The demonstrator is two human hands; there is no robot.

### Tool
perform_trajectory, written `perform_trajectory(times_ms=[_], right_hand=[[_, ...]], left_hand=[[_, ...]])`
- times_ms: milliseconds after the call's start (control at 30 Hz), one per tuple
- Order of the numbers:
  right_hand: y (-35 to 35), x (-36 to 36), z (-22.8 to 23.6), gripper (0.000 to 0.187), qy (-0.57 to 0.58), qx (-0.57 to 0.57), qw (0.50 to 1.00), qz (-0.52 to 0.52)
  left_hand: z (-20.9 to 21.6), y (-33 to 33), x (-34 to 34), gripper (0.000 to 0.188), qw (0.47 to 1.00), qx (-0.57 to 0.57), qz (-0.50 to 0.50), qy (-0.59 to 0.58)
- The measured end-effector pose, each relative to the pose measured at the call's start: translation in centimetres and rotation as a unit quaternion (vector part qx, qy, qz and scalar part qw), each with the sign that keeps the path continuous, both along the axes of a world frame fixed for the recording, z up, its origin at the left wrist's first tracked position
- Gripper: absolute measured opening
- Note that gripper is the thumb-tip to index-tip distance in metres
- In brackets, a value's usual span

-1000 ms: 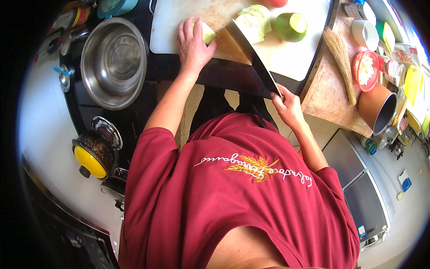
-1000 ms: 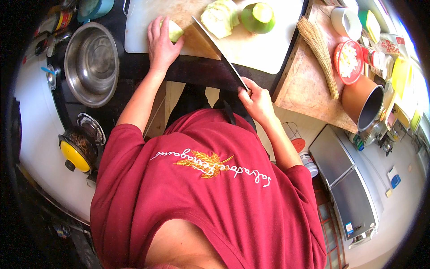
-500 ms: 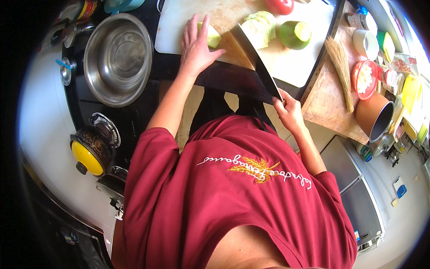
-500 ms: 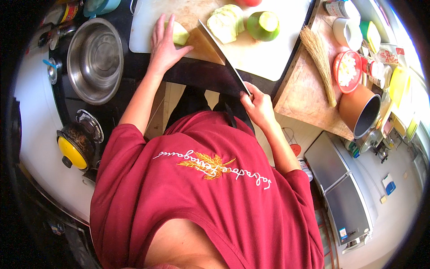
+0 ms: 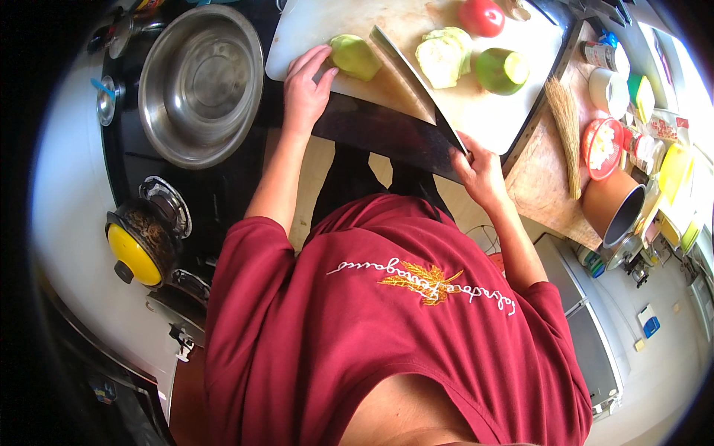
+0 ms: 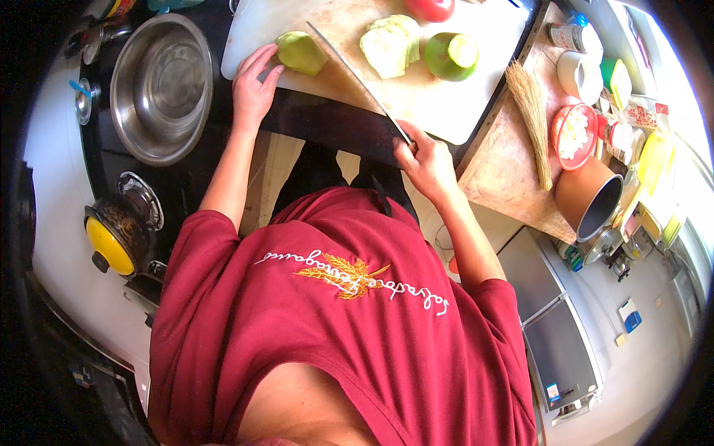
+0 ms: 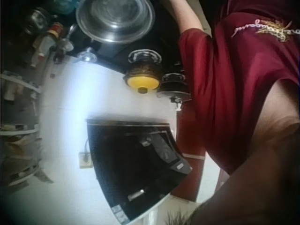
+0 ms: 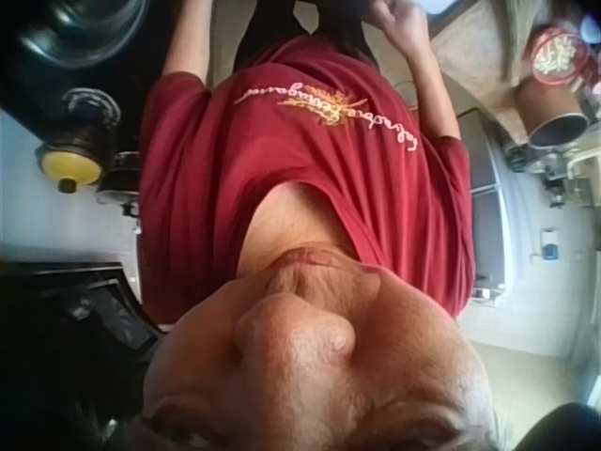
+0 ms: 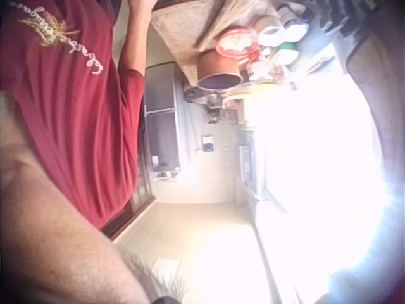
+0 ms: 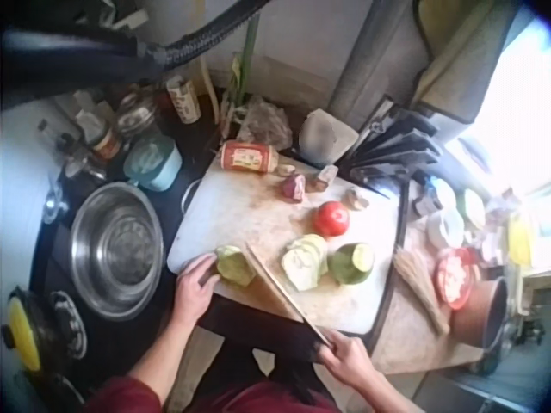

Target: The person peels a vegetable using a cleaver and then chops the vegetable into pieces on a cutting board before transferring them into a metal bowl.

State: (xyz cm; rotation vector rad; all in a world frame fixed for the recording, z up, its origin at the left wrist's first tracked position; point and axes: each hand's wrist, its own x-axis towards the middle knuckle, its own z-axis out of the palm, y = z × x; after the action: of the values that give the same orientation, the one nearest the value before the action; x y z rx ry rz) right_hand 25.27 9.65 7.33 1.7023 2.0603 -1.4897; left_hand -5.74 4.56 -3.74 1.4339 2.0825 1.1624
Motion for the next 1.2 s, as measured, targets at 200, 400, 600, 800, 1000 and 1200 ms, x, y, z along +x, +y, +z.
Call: perform_trajectory(times_ms=[200, 400, 600, 800, 1000, 1200], right_hand=[[-0.1, -1.2, -0.4, 0.039, -0.003, 0.024, 1.000, 0.018], [-0.8, -2.3, 0.3, 0.038, -0.068, 0.052, 0.995, 0.055], [-1.1, -2.9, 0.7, 0.038, -0.104, 0.103, 0.984, 0.104], [-0.3, -2.5, 1.0, 0.035, -0.027, 0.053, 0.998, 0.010], [1.4, -2.9, 3.3, 0.035, -0.027, 0.029, 0.999, 0.033], [1.6, -3.7, 4.3, 0.032, -0.025, 0.071, 0.993, 0.093]], left_hand=[[-0.4, -0.1, 0.6, 0.035, 0.998, 0.000, 0.037, -0.050], [-0.6, -0.1, 0.7, 0.033, 0.998, 0.016, 0.044, -0.048], [-0.2, 0.0, 1.0, 0.032, 0.998, 0.028, 0.051, -0.019], [-0.2, -0.1, 1.3, 0.034, 0.993, 0.014, 0.060, -0.099], [-0.1, 0.4, 1.5, 0.036, 0.998, 0.032, 0.027, -0.051], [1.6, 1.4, 2.1, 0.031, 0.995, 0.051, 0.014, 0.081]])
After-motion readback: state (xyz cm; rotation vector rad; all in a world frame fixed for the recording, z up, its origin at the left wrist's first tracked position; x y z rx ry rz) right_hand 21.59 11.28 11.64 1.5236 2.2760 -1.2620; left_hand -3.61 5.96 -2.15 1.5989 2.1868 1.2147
